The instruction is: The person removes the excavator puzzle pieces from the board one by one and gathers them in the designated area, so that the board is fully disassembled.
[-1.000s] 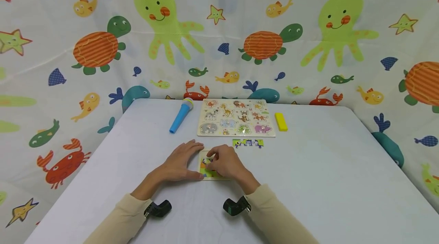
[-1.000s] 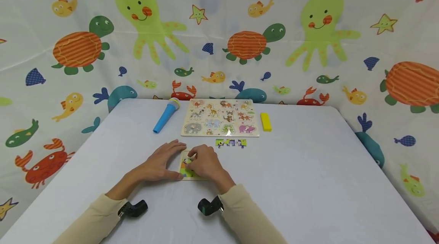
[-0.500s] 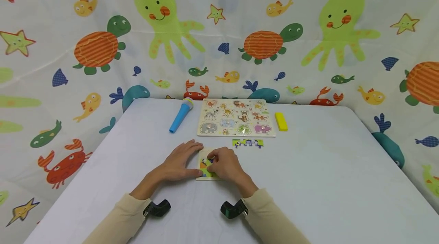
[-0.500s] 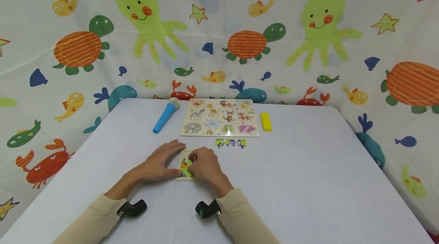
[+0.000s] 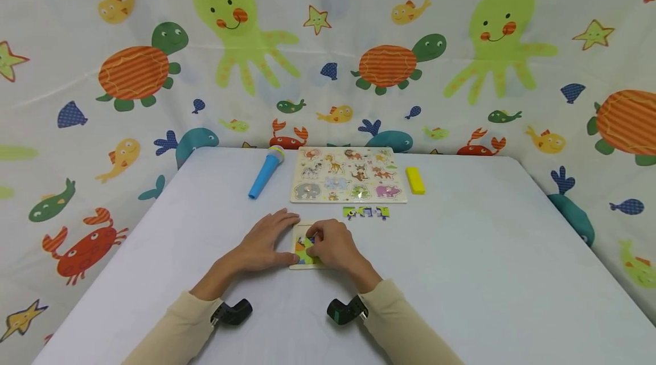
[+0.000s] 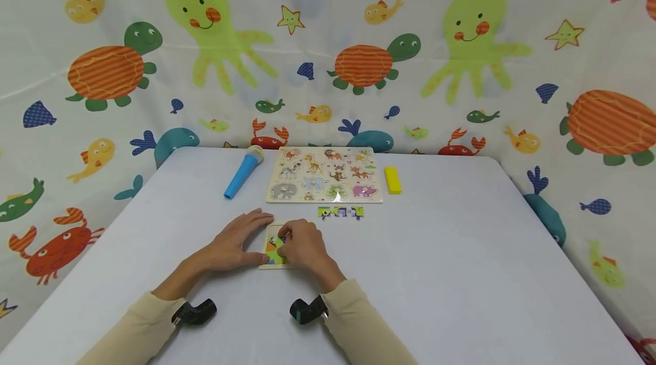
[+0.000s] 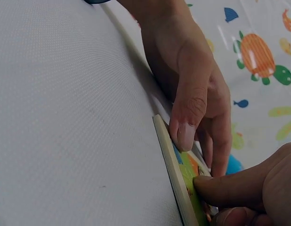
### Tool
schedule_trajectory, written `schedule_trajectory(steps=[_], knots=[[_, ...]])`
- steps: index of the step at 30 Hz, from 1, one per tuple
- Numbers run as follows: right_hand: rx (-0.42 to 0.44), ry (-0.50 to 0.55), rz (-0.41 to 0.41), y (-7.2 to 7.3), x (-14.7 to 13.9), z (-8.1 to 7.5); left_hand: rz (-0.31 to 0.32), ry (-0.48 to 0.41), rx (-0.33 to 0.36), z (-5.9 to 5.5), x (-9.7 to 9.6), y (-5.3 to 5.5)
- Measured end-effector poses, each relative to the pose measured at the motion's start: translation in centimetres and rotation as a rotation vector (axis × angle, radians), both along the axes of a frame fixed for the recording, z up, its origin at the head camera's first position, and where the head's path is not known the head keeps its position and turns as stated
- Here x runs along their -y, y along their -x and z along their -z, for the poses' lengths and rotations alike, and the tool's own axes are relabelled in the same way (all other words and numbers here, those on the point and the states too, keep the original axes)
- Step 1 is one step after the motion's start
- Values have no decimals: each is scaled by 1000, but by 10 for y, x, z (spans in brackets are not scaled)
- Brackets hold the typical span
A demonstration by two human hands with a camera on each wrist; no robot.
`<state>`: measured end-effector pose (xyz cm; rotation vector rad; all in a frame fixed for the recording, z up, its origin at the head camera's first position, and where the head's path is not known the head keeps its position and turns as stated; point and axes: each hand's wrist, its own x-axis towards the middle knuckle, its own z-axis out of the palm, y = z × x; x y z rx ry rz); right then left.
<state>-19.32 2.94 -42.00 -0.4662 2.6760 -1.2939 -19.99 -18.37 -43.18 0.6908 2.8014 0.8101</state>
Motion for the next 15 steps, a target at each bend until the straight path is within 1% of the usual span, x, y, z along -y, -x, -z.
schedule_trajectory(steps=[4, 11, 15], knots=[[14, 17, 11, 0, 0, 0, 8, -4, -11, 1, 0, 1], [9, 35, 22, 1, 0, 1, -4, 1, 10, 1, -1, 1], [18, 31, 37, 1, 1, 2, -2, -1, 11, 1, 0, 0]])
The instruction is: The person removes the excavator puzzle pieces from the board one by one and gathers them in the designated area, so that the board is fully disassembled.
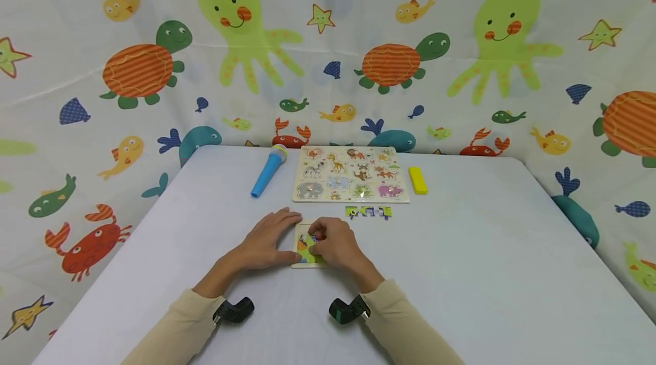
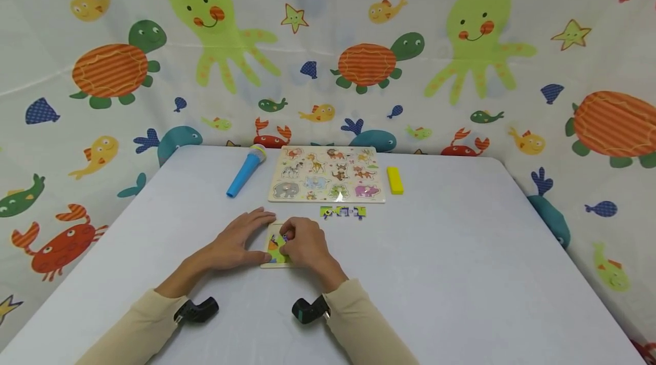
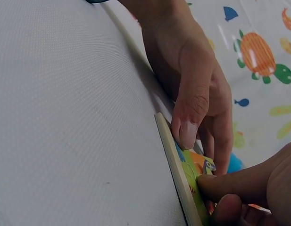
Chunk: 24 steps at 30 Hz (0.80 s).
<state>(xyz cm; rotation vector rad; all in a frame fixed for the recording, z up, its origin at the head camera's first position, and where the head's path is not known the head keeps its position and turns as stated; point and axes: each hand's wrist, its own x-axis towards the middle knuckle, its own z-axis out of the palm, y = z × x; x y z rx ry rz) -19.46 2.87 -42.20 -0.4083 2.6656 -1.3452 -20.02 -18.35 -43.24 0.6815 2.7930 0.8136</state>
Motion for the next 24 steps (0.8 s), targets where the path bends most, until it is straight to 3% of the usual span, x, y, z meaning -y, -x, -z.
schedule_trajectory(steps=[13, 24], knots=[[-35, -41, -62, 0, 0, -4, 9, -2, -21, -1, 2, 1], [-19, 174, -63, 2, -7, 0, 25, 5, -28, -1, 1, 2]])
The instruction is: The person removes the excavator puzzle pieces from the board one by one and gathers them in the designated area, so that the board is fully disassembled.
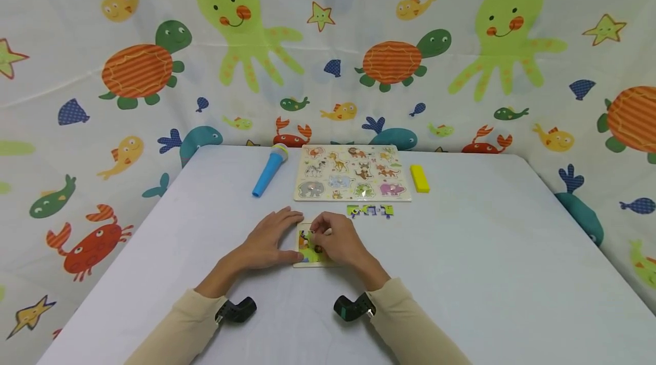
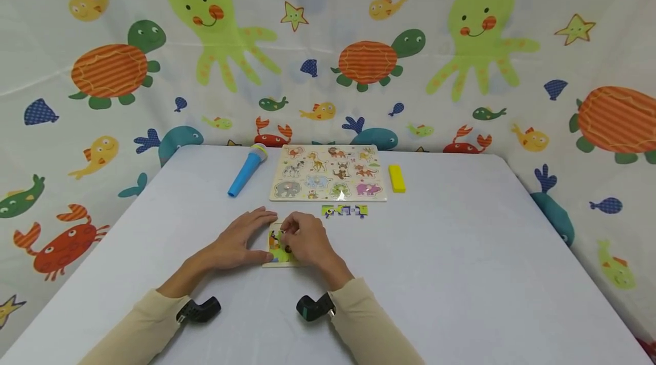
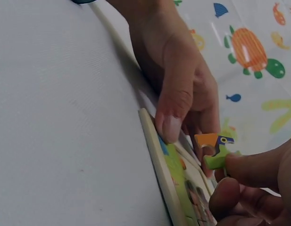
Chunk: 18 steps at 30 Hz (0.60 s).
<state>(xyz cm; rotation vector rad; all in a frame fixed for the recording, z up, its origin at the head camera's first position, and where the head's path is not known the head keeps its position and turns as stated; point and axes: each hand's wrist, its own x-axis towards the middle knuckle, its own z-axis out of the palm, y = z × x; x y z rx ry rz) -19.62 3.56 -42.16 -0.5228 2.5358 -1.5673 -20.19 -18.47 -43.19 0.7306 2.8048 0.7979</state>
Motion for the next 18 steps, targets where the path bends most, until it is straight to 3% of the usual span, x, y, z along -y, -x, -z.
schedule_trajectory(steps=[18], knots=[[142, 140, 121, 13, -40, -13, -16, 13, 15, -1, -1, -1]])
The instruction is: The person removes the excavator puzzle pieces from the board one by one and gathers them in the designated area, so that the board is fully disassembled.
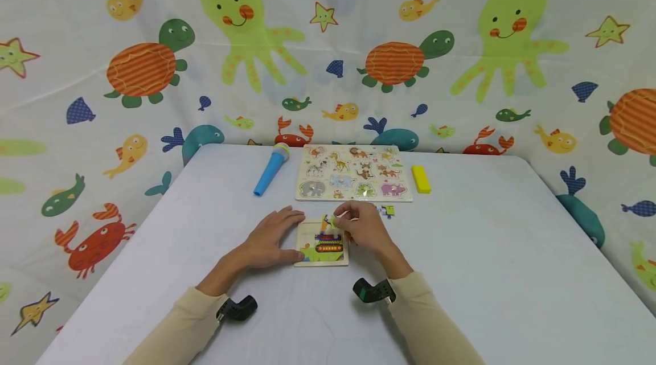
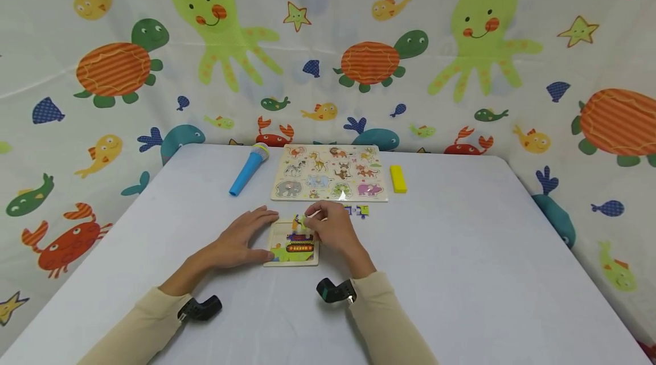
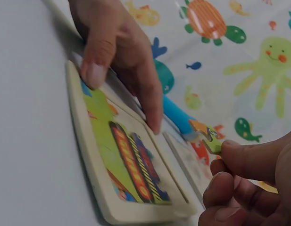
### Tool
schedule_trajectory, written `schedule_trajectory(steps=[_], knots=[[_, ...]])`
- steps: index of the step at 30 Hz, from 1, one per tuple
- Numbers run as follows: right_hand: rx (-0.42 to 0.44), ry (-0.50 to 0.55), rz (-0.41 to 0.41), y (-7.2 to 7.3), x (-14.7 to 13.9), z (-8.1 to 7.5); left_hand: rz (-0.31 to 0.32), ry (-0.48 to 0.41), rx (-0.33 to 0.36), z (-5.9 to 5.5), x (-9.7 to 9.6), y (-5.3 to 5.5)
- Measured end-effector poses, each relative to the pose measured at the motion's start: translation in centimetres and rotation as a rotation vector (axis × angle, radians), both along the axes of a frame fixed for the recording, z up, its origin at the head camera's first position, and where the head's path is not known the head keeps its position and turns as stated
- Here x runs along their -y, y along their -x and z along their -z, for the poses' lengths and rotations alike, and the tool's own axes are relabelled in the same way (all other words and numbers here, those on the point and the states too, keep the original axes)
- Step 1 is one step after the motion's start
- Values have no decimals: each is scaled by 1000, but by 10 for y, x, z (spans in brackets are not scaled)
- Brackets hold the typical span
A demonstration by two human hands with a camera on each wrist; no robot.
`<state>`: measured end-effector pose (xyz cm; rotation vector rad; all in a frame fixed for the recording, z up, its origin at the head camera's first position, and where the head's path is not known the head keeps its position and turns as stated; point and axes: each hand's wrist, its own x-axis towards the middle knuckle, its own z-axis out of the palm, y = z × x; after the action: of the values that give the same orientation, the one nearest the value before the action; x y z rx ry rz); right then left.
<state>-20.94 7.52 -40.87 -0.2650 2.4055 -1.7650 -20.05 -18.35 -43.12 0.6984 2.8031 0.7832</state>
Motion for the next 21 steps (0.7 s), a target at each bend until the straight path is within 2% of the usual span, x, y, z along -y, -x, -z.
schedule_trajectory(steps=[11, 21], knots=[[62, -31, 123, 7, -23, -1, 4, -3, -7, 0, 0, -1], [70, -113, 195, 12, -36, 8, 4, 0, -6, -3, -1, -2]])
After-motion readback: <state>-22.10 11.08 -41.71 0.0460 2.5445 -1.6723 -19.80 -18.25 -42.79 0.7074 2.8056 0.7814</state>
